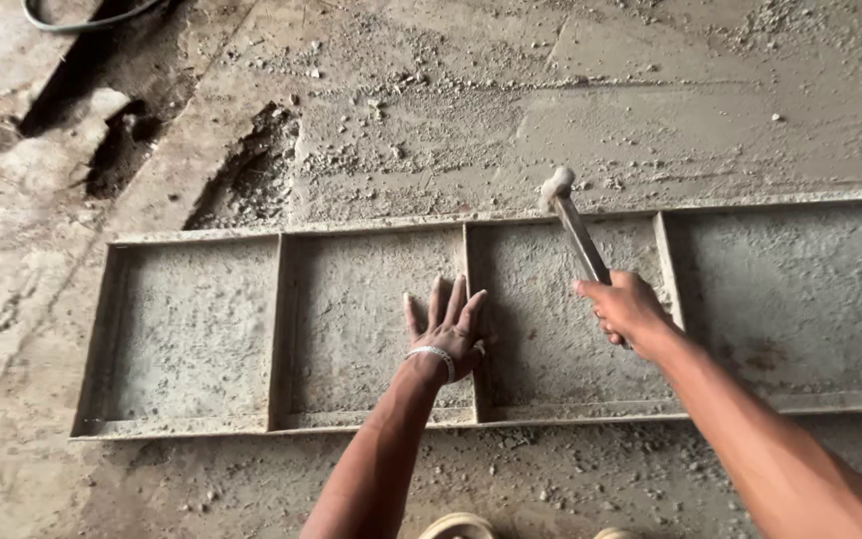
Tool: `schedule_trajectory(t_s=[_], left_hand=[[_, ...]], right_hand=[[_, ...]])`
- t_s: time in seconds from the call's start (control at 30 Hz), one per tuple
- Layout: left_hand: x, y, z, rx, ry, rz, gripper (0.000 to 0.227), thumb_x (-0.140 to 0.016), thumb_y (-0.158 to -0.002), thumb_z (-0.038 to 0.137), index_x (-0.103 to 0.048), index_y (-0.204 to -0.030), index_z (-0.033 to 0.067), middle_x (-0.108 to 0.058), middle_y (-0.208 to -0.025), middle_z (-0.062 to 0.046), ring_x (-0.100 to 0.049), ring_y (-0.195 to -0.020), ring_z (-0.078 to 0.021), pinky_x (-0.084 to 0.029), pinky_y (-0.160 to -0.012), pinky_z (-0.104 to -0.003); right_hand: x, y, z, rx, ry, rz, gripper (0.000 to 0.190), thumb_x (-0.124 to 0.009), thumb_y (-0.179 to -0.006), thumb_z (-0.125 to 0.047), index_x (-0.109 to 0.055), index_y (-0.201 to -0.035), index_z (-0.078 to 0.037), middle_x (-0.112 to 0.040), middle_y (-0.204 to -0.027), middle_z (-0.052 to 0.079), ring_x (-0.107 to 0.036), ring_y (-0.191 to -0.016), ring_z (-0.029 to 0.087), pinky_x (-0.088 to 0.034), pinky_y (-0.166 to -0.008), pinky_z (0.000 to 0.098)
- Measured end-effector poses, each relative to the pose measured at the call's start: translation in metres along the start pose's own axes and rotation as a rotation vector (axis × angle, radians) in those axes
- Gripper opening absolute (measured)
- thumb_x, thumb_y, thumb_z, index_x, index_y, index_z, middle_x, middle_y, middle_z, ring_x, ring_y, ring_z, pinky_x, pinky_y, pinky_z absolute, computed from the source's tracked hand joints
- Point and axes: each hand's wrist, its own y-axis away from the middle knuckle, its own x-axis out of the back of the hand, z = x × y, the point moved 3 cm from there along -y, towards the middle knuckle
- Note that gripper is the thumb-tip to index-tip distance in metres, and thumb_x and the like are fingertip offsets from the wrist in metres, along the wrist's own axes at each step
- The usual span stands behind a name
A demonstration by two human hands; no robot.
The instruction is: The person uses a hammer to repeatedly strike and break hardened concrete inside a segmented metal tray. The person holds the tray with one hand while striking the concrete with the other, creating debris that falls onto the floor.
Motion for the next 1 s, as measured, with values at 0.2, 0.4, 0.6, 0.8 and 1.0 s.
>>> schedule_trajectory(t_s=[0.2, 0.4, 0.6, 0.8, 1.0], left_hand=[[-0.006, 0.0, -0.002, 0.002, 0.0, 0.036, 0.085, -0.054, -0.097, 0.049, -0.002, -0.163, 0.0359, 0.018, -0.171, -0.001, 0.023, -0.155, -0.0292, 0.022, -0.116, -0.067], [-0.009, -0.003, -0.004, -0.02, 0.008, 0.08, 0.085, -0.058, -0.096, 0.045, -0.006, -0.163, 0.034, 0.016, -0.172, -0.004, 0.022, -0.156, -0.032, 0.021, -0.115, -0.069], [-0.005, -0.002, -0.001, -0.026, 0.003, 0.07, 0.086, -0.058, -0.096, 0.042, -0.005, -0.162, 0.035, 0.019, -0.171, -0.004, 0.023, -0.155, -0.0313, 0.022, -0.114, -0.07], [-0.008, 0.001, -0.005, -0.041, 0.013, 0.119, 0.087, -0.061, -0.094, 0.045, -0.008, -0.162, 0.0349, 0.014, -0.173, -0.003, 0.02, -0.157, -0.031, 0.017, -0.115, -0.073], [-0.009, -0.002, -0.002, -0.009, -0.01, 0.064, 0.088, -0.06, -0.094, 0.048, -0.005, -0.163, 0.0361, 0.018, -0.171, -0.002, 0.023, -0.155, -0.0294, 0.02, -0.116, -0.07]], right_hand=[[0.012, 0.013, -0.047, 0.456, -0.377, 0.112, 0.029, -0.071, -0.089, -0.036, -0.054, -0.081, -0.014, -0.049, -0.055, -0.006, -0.041, -0.035, 0.006, -0.035, -0.027, 0.0256], [0.01, 0.0, -0.044, 0.691, -0.419, 0.174, 0.042, -0.067, -0.101, -0.043, -0.052, -0.076, -0.013, -0.049, -0.054, -0.006, -0.049, -0.038, 0.007, -0.043, -0.033, 0.0261], [-0.007, -0.001, -0.004, 0.074, 0.154, 0.004, 0.029, -0.066, -0.094, -0.036, -0.056, -0.081, -0.012, -0.045, -0.049, -0.005, -0.043, -0.032, 0.009, -0.04, -0.029, 0.0286], [0.015, 0.026, -0.051, 0.409, -0.123, 0.046, 0.032, -0.071, -0.093, -0.033, -0.055, -0.081, -0.007, -0.049, -0.053, 0.0, -0.043, -0.035, 0.011, -0.04, -0.03, 0.0292], [0.028, 0.017, -0.075, 0.688, -0.44, 0.113, 0.027, -0.067, -0.1, -0.032, -0.058, -0.089, -0.009, -0.051, -0.06, -0.004, -0.049, -0.046, 0.008, -0.046, -0.042, 0.0278]])
